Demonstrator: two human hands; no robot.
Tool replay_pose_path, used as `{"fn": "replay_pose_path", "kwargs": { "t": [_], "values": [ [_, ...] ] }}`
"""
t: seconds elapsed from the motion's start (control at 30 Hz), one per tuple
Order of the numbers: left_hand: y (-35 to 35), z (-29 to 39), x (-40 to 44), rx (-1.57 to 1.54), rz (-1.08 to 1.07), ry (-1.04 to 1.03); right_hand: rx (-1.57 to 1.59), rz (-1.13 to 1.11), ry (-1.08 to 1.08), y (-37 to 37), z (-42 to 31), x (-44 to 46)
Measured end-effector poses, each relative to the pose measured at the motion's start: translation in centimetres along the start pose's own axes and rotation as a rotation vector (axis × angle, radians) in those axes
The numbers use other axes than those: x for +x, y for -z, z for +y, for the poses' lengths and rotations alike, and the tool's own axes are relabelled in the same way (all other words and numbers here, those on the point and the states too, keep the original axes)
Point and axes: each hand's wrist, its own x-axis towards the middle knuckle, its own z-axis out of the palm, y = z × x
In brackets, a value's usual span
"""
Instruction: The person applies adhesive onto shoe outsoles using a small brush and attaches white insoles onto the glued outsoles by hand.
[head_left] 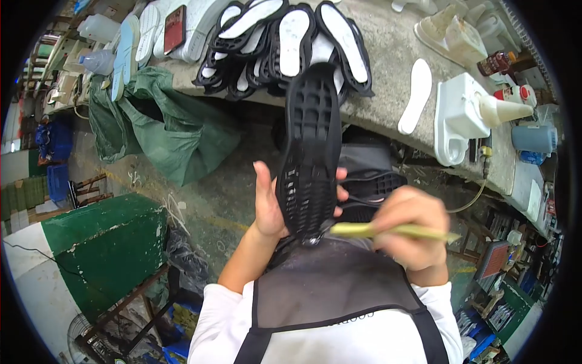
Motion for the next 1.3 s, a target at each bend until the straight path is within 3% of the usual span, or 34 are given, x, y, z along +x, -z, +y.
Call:
{"fn": "replay_pose_path", "kwargs": {
  "t": [0.07, 0.13, 0.2, 0.27, 0.3, 0.37, 0.4, 0.43, 0.47, 0.53, 0.57, 0.63, 0.67, 0.7, 0.73, 0.87, 1.07, 1.17, 1.3],
  "values": [
    [1.4, -0.2, -0.9, 0.042, -0.058, 0.089, 0.495, 0.451, -0.316, 2.0, 0.4, -1.9],
    [2.0, -0.8, -0.9, 0.076, -0.135, 0.205, 0.546, 0.732, -0.155, 2.7, 4.3, -1.0],
    [1.8, -1.3, -0.5, 0.101, -0.214, 0.338, 0.727, 0.836, -0.174, 1.5, 6.7, 1.3],
    [0.7, -2.3, 0.3, 0.207, -0.208, 0.510, 0.852, 0.633, -0.294, 0.1, 7.8, 1.5],
    [-1.0, -2.4, 0.4, 0.318, -0.164, 0.565, 0.886, 0.589, -0.221, 0.2, 8.3, 1.3],
    [-2.3, -1.6, -0.6, 0.051, -0.214, 0.447, 0.960, 0.504, -0.094, 0.8, 9.2, 0.7],
    [-2.4, -1.0, -1.0, -0.088, -0.234, 0.396, 0.854, 0.598, -0.179, 1.4, 9.0, 0.4],
    [-1.7, 0.7, -1.2, -0.051, -0.382, 0.319, 0.786, 0.807, -0.170, 1.2, 8.2, 0.4],
    [-0.8, 0.8, -1.1, 0.150, -0.376, 0.162, 0.710, 1.015, -0.165, 0.6, 7.6, 0.4],
    [1.2, 0.3, -0.9, 0.543, -0.357, -0.164, 0.685, 1.048, -0.185, -2.0, 6.9, -0.6],
    [0.9, -1.8, 0.3, 0.551, -0.198, -0.345, 0.691, 1.038, -0.255, -4.5, 5.5, -1.0],
    [-1.9, -3.0, 2.0, 0.334, 0.001, -0.308, 0.577, 0.912, -0.194, -7.2, 6.9, -3.6],
    [-2.8, -3.2, 2.4, 0.227, 0.102, -0.281, 0.759, 0.853, -0.132, -7.4, 6.4, -4.6],
    [0.7, -3.3, 2.9, -0.175, -0.255, -0.285, 0.712, 0.856, -0.044, -4.9, 6.0, -4.7],
    [0.6, -2.9, 2.4, -0.095, -0.216, -0.254, 0.659, 0.860, 0.041, -1.0, 6.3, -5.2],
    [-2.1, -2.9, 1.3, 0.059, -0.081, -0.113, 0.201, 1.206, -0.155, 9.3, 7.4, -9.9],
    [-1.4, -5.3, 1.3, 0.137, -0.065, 0.041, 0.142, 1.014, -0.313, 11.9, 10.3, -11.1],
    [-1.3, -6.6, 1.6, 0.082, -0.135, 0.007, 0.138, 1.001, -0.363, 11.8, 10.2, -10.6],
    [-1.9, -6.7, 1.9, 0.251, -0.113, 0.079, -0.058, 1.087, -0.424, 12.3, 9.9, -10.5]
  ]
}}
